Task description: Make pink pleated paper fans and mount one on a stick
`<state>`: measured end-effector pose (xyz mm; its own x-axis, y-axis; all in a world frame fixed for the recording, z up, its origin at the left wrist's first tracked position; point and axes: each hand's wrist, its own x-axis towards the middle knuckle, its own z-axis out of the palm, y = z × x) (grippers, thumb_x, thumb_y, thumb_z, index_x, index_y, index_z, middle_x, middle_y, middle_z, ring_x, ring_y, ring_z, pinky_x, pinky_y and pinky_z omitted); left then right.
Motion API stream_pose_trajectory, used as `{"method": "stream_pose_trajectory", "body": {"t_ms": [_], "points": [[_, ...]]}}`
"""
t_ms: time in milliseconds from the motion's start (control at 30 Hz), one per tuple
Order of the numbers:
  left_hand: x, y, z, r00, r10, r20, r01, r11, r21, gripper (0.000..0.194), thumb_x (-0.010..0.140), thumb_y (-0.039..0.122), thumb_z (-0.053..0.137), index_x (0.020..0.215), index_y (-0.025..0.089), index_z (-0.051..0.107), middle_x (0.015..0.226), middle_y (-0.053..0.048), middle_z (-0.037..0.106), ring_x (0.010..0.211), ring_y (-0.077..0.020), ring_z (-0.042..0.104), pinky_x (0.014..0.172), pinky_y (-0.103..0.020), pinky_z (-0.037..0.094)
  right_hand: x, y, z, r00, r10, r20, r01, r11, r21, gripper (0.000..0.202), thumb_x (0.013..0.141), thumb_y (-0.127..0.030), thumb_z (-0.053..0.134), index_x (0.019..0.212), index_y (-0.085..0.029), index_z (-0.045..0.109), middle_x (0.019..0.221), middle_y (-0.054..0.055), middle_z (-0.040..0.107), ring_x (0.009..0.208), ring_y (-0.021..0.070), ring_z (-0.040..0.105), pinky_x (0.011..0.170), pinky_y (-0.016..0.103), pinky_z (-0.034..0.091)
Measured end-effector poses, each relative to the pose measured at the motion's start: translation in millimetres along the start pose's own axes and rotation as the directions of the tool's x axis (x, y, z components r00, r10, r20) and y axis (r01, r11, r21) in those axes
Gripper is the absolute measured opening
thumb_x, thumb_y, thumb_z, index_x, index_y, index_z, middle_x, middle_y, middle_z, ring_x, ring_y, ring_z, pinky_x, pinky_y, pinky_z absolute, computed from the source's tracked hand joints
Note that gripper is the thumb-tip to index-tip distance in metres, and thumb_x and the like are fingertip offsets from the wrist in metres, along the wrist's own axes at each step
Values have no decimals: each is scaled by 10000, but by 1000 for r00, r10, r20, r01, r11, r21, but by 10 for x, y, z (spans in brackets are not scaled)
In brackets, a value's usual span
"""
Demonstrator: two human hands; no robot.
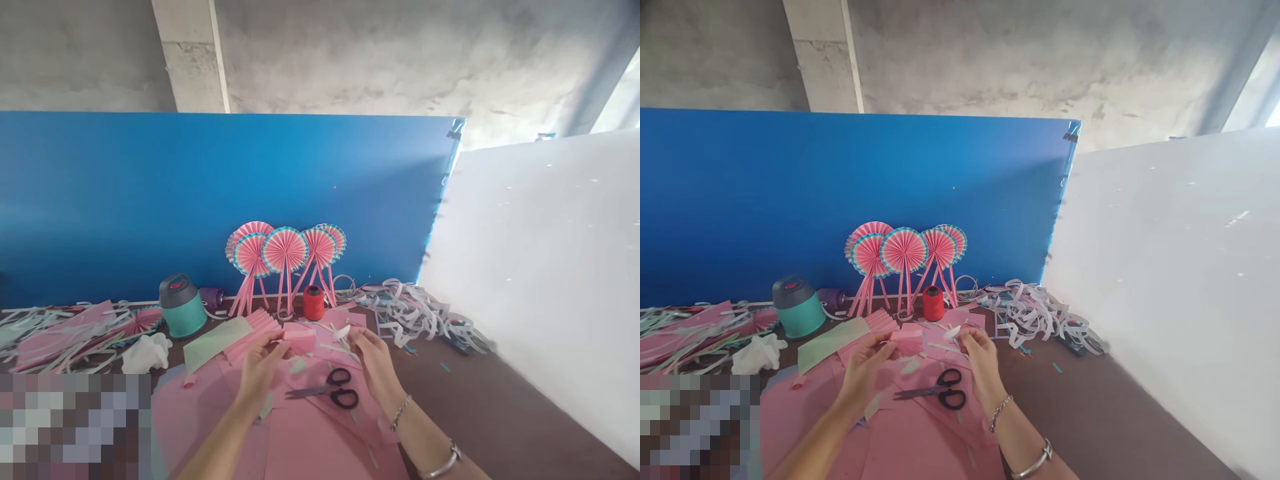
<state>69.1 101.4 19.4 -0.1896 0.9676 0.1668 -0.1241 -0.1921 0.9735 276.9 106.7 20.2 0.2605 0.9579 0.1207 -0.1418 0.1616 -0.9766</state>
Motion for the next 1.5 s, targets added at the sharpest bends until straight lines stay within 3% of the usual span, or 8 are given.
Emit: {"method": "stream_pose_trajectory", "body": {"t_ms": [100, 233, 433, 700, 900, 1233, 1333, 1500], "points": [[33, 13, -51, 999, -6, -50, 2, 997, -73, 361, 642, 410, 745, 895, 159, 690, 636, -8, 671, 622, -154, 639, 640, -264, 515, 79, 61, -65, 999, 15, -32, -20, 984, -176, 343, 701, -478, 573, 519, -204, 474, 514, -23, 455, 506, 125, 411, 519, 265, 331], [44, 1, -72, 995, -11, -102, 2, 997, -82, 376, 633, 403, 753, 910, 160, 686, 631, 0, 666, 631, -155, 637, 623, -258, 506, 2, 124, -18, 981, -42, 190, 146, 802, -579, 256, 773, -363, 510, 602, -183, 571, 541, 3, 543, 526, 148, 476, 533, 267, 334], [21, 17, -51, 992, 14, -126, -14, 1000, 2, 386, 640, 425, 743, 913, 156, 697, 655, -21, 681, 651, -174, 651, 595, -257, 500, -400, 29, 177, 819, 21, 574, 493, 486, -722, 143, 732, -156, 530, 776, -193, 661, 781, 38, 683, 746, 172, 594, 651, 246, 366], [45, -7, -73, 986, 37, -165, -37, 999, 3, 344, 675, 412, 714, 906, 157, 701, 691, -17, 690, 640, -152, 644, 659, -271, 519, -216, 68, 91, 940, -38, 339, 321, 434, -842, 322, 845, -94, 353, 960, -135, 652, 878, 94, 694, 834, 198, 624, 713, 264, 384], [62, -42, -84, 986, 39, -162, -44, 999, -31, 342, 674, 404, 718, 916, 162, 698, 738, -11, 697, 636, -125, 630, 658, -242, 505, -266, 72, 135, 821, -123, 558, 553, 419, -720, 257, 736, -65, 446, 818, -164, 669, 861, 69, 682, 859, 188, 597, 752, 263, 390], [44, -54, -74, 986, -11, -166, 6, 999, -34, 464, 627, 484, 739, 951, 159, 674, 645, -12, 673, 637, -152, 615, 537, -209, 438, -585, -121, 330, 755, 284, 592, 608, 37, -793, 303, 672, -119, 578, 949, -92, 696, 1010, 178, 672, 954, 299, 601, 764, 334, 395], [45, -61, -78, 986, 2, -164, -12, 998, -56, 428, 642, 467, 742, 932, 160, 677, 626, 3, 653, 614, -130, 587, 544, -200, 426, -552, -74, 326, 776, 254, 578, 583, 64, -810, 299, 694, -98, 548, 959, -95, 686, 1010, 174, 672, 954, 285, 598, 771, 327, 387], [136, -119, -154, 967, 25, -255, -75, 979, -190, 358, 643, 432, 769, 846, 156, 665, 571, 45, 571, 548, -85, 504, 563, -193, 422, -422, 12, 227, 874, 39, 484, 442, 351, -826, 201, 716, -83, 481, 817, -159, 637, 822, 65, 673, 772, 186, 594, 645, 253, 354]]}}
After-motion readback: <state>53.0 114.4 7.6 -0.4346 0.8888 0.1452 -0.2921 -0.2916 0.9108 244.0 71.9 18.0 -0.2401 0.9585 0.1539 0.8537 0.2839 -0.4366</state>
